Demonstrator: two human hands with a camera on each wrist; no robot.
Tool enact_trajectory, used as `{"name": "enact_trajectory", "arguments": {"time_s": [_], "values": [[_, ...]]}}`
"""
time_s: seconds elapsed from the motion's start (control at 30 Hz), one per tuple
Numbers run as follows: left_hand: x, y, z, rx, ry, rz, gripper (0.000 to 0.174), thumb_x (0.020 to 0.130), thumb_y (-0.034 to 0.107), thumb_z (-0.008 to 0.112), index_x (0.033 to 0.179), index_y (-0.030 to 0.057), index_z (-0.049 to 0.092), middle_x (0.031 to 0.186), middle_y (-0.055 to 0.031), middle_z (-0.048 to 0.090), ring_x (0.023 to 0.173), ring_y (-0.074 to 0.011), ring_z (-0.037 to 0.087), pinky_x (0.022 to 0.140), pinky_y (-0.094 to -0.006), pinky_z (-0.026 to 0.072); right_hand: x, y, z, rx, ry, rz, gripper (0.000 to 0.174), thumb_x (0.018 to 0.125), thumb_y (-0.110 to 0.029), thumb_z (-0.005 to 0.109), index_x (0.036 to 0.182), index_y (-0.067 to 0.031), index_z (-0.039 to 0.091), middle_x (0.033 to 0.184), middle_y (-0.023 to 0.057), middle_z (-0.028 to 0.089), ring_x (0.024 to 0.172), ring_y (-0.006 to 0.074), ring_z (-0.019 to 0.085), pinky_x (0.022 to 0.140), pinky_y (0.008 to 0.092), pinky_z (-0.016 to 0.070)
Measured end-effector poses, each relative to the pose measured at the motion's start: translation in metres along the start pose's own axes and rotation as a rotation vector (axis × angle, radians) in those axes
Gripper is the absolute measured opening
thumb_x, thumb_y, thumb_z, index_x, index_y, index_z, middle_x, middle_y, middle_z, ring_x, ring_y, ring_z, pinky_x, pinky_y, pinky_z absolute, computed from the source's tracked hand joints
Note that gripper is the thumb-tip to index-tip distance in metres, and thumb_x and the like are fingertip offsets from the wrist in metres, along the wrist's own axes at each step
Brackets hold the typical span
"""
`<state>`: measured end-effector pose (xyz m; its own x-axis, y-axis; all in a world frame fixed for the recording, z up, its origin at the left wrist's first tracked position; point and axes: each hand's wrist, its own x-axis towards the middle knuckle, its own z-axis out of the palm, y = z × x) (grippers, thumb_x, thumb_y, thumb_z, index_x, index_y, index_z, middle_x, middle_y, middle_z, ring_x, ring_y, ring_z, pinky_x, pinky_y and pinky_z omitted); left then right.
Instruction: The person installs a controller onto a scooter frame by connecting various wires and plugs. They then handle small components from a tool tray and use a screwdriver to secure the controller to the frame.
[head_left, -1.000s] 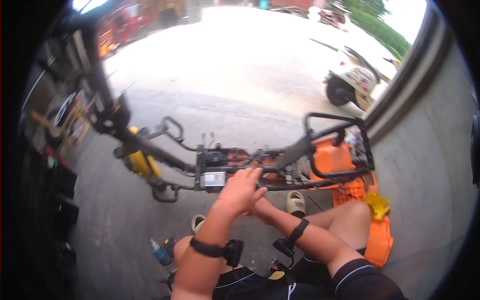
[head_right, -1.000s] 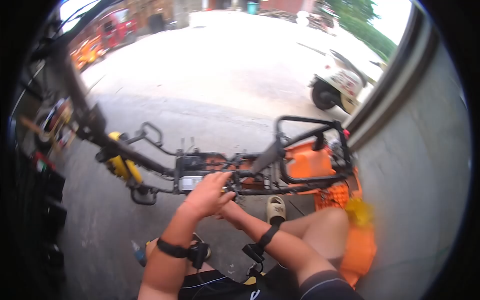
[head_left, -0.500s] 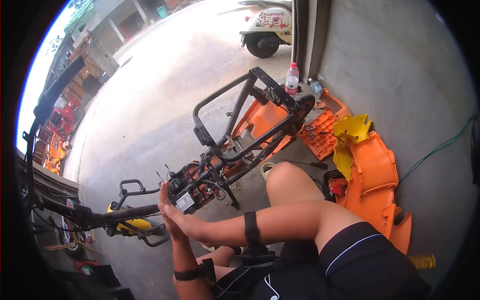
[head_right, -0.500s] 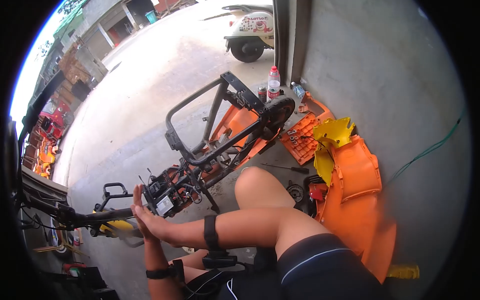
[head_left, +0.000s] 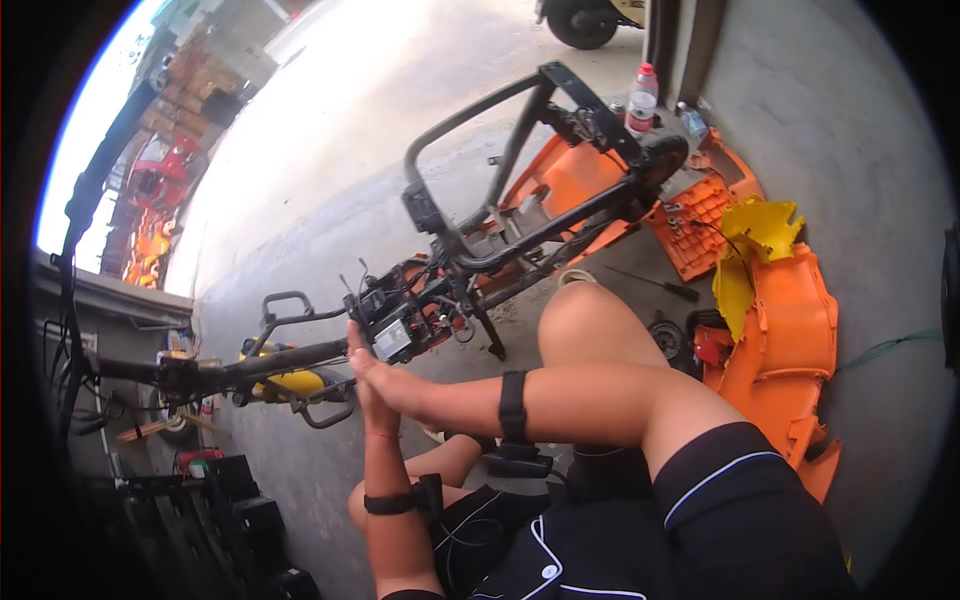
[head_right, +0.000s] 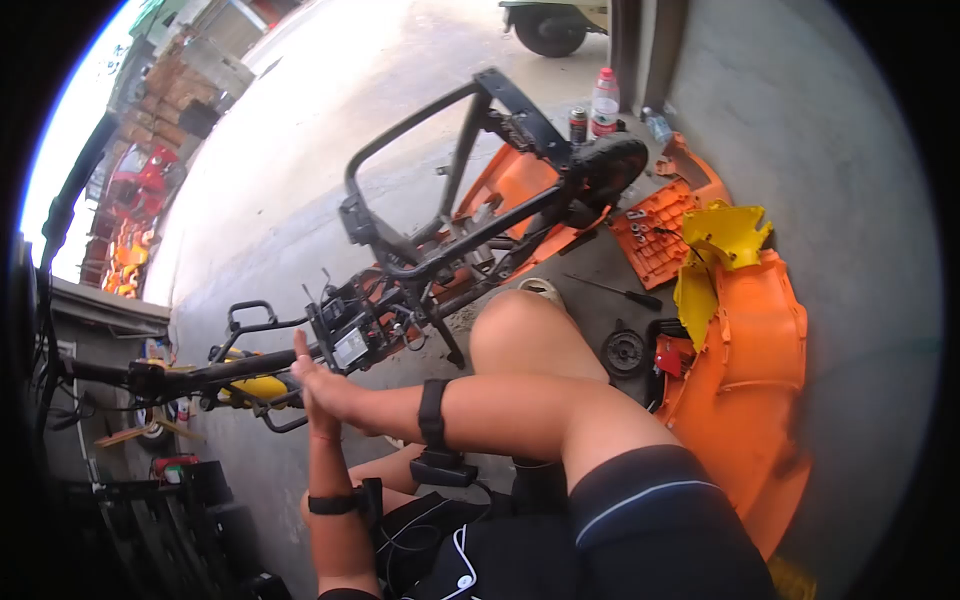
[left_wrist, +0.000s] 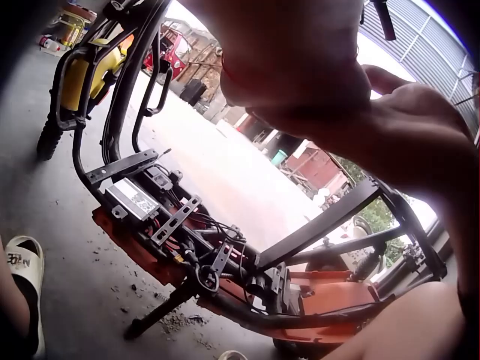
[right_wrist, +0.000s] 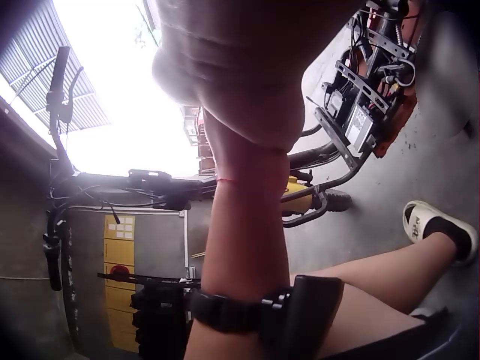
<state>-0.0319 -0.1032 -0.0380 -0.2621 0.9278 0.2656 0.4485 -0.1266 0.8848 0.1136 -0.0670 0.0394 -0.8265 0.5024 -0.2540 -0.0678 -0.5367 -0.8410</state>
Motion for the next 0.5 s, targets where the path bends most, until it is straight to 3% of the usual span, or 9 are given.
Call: {"name": "enact_trajectory", "arguments": {"time_s": [0.17, 0.2, 0.23, 0.27, 0.3, 0.37, 0.4, 0.43, 0.5], "values": [[0.021, 0.006, 0.009, -0.03, 0.065, 0.001, 0.057, 0.108, 0.035, 0.022, 0.15, -0.0016, 0.029, 0.154, -0.0154, 0.034, 0.146, -0.023, 0.024, 0.12, -0.0371, 0.0143, -0.002, -0.01, -0.011, -0.118, -0.027, -0.063, 0.081, 0.092, -0.048, 0.052, 0.152, -0.0028, 0.023, 0.148, 0.0299, 0.035, 0.133, 0.0405, 0.042, 0.107, 0.044, 0.0376], [0.024, -0.005, 0.009, -0.186, 0.124, -0.032, 0.053, 0.106, 0.029, 0.031, 0.149, -0.0007, 0.031, 0.153, -0.0163, 0.036, 0.144, -0.0256, 0.028, 0.119, -0.0385, 0.018, -0.005, -0.014, -0.013, -0.187, -0.035, -0.081, 0.08, 0.091, -0.047, 0.053, 0.152, -0.0026, 0.024, 0.147, 0.0302, 0.036, 0.133, 0.0408, 0.044, 0.106, 0.0441, 0.0384], [0.025, -0.016, 0.004, -0.182, 0.102, -0.032, 0.053, 0.106, 0.029, 0.031, 0.149, -0.0007, 0.031, 0.153, -0.0163, 0.036, 0.144, -0.0256, 0.028, 0.119, -0.0385, 0.018, -0.009, -0.018, -0.016, -0.29, -0.037, -0.118, 0.08, 0.091, -0.046, 0.054, 0.151, -0.0025, 0.024, 0.146, 0.0306, 0.038, 0.132, 0.0411, 0.045, 0.106, 0.0441, 0.0391], [0.027, -0.03, -0.002, 0.012, 0.032, -0.048, 0.053, 0.105, 0.027, 0.035, 0.15, -0.0002, 0.03, 0.153, -0.0165, 0.035, 0.144, -0.0261, 0.029, 0.119, -0.0387, 0.0182, -0.012, -0.02, -0.017, -0.442, -0.005, -0.195, 0.08, 0.091, -0.045, 0.055, 0.151, -0.0023, 0.025, 0.146, 0.0309, 0.039, 0.131, 0.0413, 0.046, 0.105, 0.0441, 0.0398], [0.029, -0.044, -0.008, 0.202, -0.035, -0.055, 0.054, 0.103, 0.025, 0.039, 0.15, 0.0003, 0.029, 0.153, -0.0167, 0.035, 0.144, -0.0266, 0.029, 0.119, -0.0389, 0.0184, -0.007, -0.016, -0.012, -0.697, 0.189, -0.467, 0.067, 0.084, -0.031, 0.062, 0.139, 0.0014, 0.042, 0.12, 0.0321, 0.057, 0.108, 0.0429, 0.06, 0.093, 0.0454, 0.0479], [0.021, -0.074, -0.022, 0.585, -0.15, -0.076, 0.058, 0.1, 0.021, 0.046, 0.151, 0.0012, 0.028, 0.154, -0.0172, 0.034, 0.143, -0.0276, 0.03, 0.119, -0.0392, 0.0187, -0.076, -0.086, -0.038, -0.851, -0.101, -0.437, 0.05, 0.079, -0.032, 0.062, 0.119, -0.0019, 0.063, 0.104, 0.0243, 0.066, 0.097, 0.041, 0.064, 0.088, 0.047, 0.0501], [0.013, -0.086, -0.026, 0.778, -0.199, -0.094, 0.061, 0.099, 0.019, 0.05, 0.152, 0.0017, 0.027, 0.154, -0.0174, 0.033, 0.143, -0.028, 0.03, 0.119, -0.0394, 0.0189, -0.125, -0.126, -0.057, -0.883, -0.18, -0.39, 0.05, 0.089, -0.038, 0.058, 0.117, 0.0017, 0.063, 0.102, 0.0261, 0.067, 0.102, 0.0402, 0.063, 0.091, 0.0449, 0.0493], [0.007, -0.072, -0.017, 0.846, -0.21, -0.076, 0.065, 0.095, 0.016, 0.055, 0.151, 0.0014, 0.027, 0.153, -0.0186, 0.034, 0.142, -0.03, 0.031, 0.118, -0.0402, 0.0202, -0.156, -0.141, -0.082, -0.799, -0.179, -0.403, 0.052, 0.09, -0.042, 0.057, 0.119, 0.0003, 0.063, 0.107, 0.0221, 0.068, 0.102, 0.0383, 0.065, 0.091, 0.0429, 0.0497], [-0.003, -0.019, 0.01, 0.851, -0.195, 0.002, 0.075, 0.085, 0.01, 0.065, 0.15, -0.0001, 0.029, 0.151, -0.0219, 0.036, 0.139, -0.0355, 0.035, 0.116, -0.0426, 0.024, -0.222, -0.155, -0.147, -0.599, -0.06, -0.612, 0.042, 0.094, -0.034, 0.058, 0.118, 0.0006, 0.064, 0.111, 0.0171, 0.069, 0.104, 0.0264, 0.067, 0.09, 0.0336, 0.0518]]}}
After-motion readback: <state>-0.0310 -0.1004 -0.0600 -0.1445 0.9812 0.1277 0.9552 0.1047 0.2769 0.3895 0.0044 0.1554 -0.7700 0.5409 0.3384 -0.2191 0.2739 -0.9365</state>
